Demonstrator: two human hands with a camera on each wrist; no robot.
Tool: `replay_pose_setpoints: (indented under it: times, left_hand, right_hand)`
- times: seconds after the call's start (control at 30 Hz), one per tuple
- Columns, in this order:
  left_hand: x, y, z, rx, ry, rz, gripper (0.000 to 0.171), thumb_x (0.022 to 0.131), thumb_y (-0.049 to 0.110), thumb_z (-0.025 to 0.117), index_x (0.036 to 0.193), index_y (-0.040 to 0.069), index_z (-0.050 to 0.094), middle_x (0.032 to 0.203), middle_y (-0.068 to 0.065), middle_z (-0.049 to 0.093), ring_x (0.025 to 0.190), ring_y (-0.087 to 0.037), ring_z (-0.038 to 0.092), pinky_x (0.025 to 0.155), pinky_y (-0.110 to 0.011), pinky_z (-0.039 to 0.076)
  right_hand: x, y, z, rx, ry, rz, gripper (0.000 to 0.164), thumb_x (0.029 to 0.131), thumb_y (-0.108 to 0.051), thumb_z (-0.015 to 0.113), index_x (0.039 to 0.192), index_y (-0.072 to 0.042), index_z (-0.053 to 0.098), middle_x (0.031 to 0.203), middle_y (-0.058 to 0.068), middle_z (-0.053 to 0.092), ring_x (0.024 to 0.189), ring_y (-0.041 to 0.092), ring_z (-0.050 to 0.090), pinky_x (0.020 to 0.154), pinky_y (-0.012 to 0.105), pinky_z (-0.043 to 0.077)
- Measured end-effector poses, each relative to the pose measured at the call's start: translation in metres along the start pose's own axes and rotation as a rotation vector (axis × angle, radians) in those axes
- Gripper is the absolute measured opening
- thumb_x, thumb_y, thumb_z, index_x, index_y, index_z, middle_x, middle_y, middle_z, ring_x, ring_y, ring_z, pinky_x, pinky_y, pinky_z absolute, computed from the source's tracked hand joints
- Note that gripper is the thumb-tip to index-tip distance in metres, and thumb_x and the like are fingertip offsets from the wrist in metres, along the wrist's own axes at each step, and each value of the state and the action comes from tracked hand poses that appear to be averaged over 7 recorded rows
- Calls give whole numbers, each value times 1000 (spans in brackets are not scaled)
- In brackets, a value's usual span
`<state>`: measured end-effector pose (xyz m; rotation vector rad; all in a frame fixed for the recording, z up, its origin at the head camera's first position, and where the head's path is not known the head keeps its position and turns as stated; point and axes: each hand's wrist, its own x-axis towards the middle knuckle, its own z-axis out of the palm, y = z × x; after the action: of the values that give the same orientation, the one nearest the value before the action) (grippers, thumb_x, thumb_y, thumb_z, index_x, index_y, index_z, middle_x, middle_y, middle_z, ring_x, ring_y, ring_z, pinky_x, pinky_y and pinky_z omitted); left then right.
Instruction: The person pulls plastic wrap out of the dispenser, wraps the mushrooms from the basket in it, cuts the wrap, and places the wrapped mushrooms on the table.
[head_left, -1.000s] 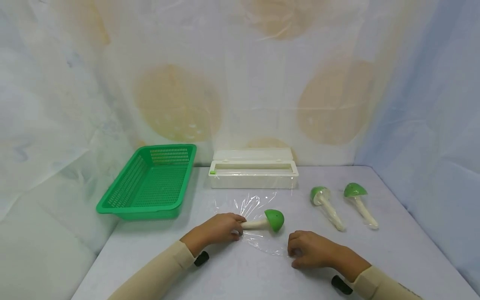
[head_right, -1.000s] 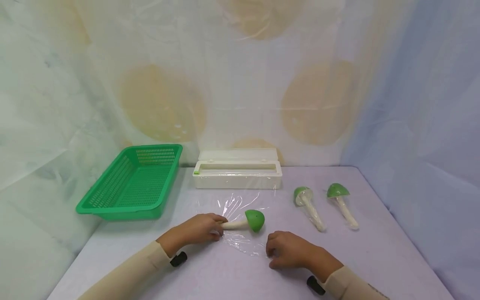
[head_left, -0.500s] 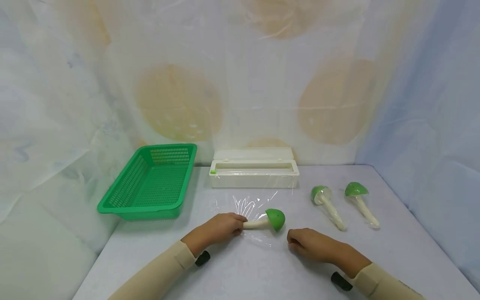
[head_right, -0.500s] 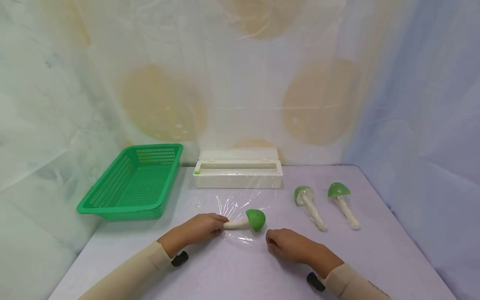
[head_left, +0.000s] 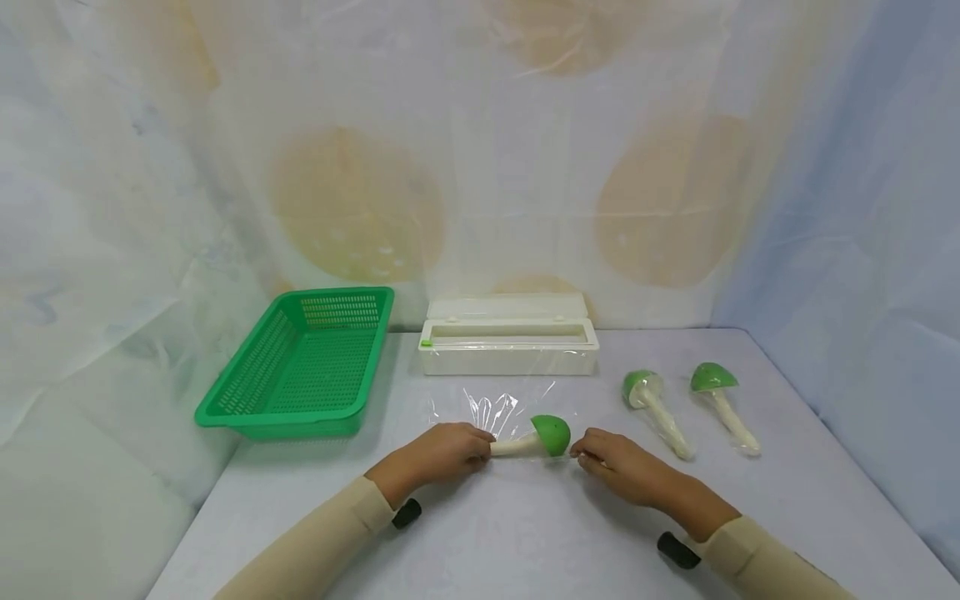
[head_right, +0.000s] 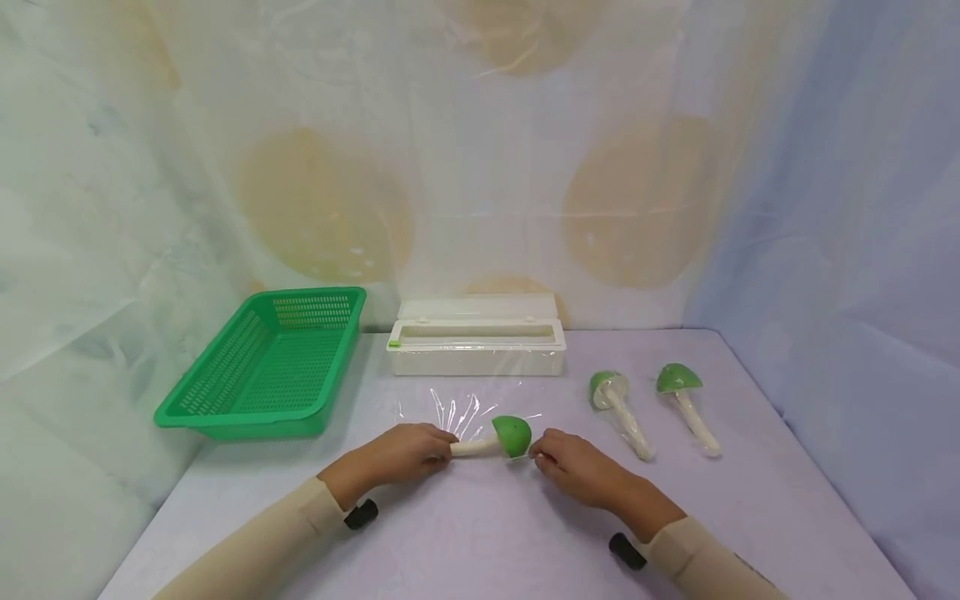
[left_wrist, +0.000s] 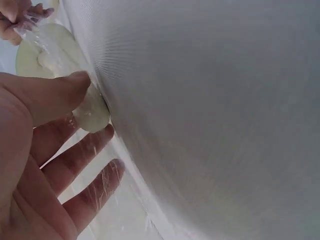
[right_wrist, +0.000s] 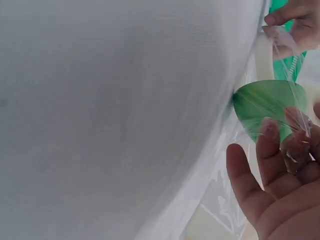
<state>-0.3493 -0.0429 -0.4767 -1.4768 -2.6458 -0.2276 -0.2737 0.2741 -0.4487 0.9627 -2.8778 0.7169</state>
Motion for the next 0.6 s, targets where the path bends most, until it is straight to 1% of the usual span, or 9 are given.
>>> replay_pose_setpoints:
  times: [0.07,0.13,0.2,0.23,0.3,0.37,0.47,0.53,0.6]
  left_hand:
    - [2,-2,0,-9,4,-3,5,92,19,68,94,22,73,95,15,66,80,-2,56,73,-20,48]
    - [3,-5,0,-28,8,-10,5,92,19,67,92,23,70,84,16,61,73,-3,52,67,-21,46]
    - [3,-8,0,-67,4,-29,6,94,18,65,92,23,67,78,15,56,70,-5,50,66,-22,44]
    - [3,-10,0,-87,2,-37,7,94,17,63,91,23,65,77,15,55,70,-5,49,66,-22,44]
    - [3,-14,1,-119,-2,-45,8,95,16,62,91,23,63,77,14,53,70,-6,49,67,-22,43]
    - [5,-16,0,-160,-4,-51,9,97,14,59,92,21,62,77,13,53,70,-7,49,68,-23,43]
    - [8,-19,1,-217,5,-78,9,98,12,57,93,20,60,80,13,55,73,-7,50,71,-23,44]
    - [10,-20,0,-261,9,-116,9,99,13,55,95,19,58,83,11,57,74,-7,51,72,-24,44]
    - [13,-21,-1,-307,10,-162,6,100,14,55,100,19,57,90,9,63,79,-6,55,74,-25,46]
  right_hand:
    - [2,-1,1,-1,29,-9,11,96,-15,62,107,-12,65,96,-10,55,87,7,53,75,30,49]
    - [5,-1,3,-26,92,-29,8,93,-17,68,100,-15,65,96,-11,54,89,8,55,76,31,50]
    - [11,0,5,-32,162,-36,3,93,-17,67,94,-17,64,106,-6,57,100,14,58,83,36,51]
    - [14,0,6,-21,189,-33,3,95,-17,65,93,-18,63,114,-3,59,108,19,58,88,40,50]
    - [19,1,7,33,207,-5,6,98,-19,61,92,-18,59,131,3,56,121,27,54,95,46,46]
    - [25,4,8,84,206,32,10,102,-23,53,95,-16,56,141,3,52,127,32,49,98,51,42]
    - [31,9,8,170,216,107,19,104,-30,46,99,-15,56,136,1,57,124,32,52,95,52,44]
    - [36,15,8,195,260,142,22,104,-32,46,100,-14,58,127,2,63,115,31,58,87,46,48]
    - [40,20,7,244,303,178,23,102,-33,50,100,-12,62,116,3,68,104,26,62,79,40,49]
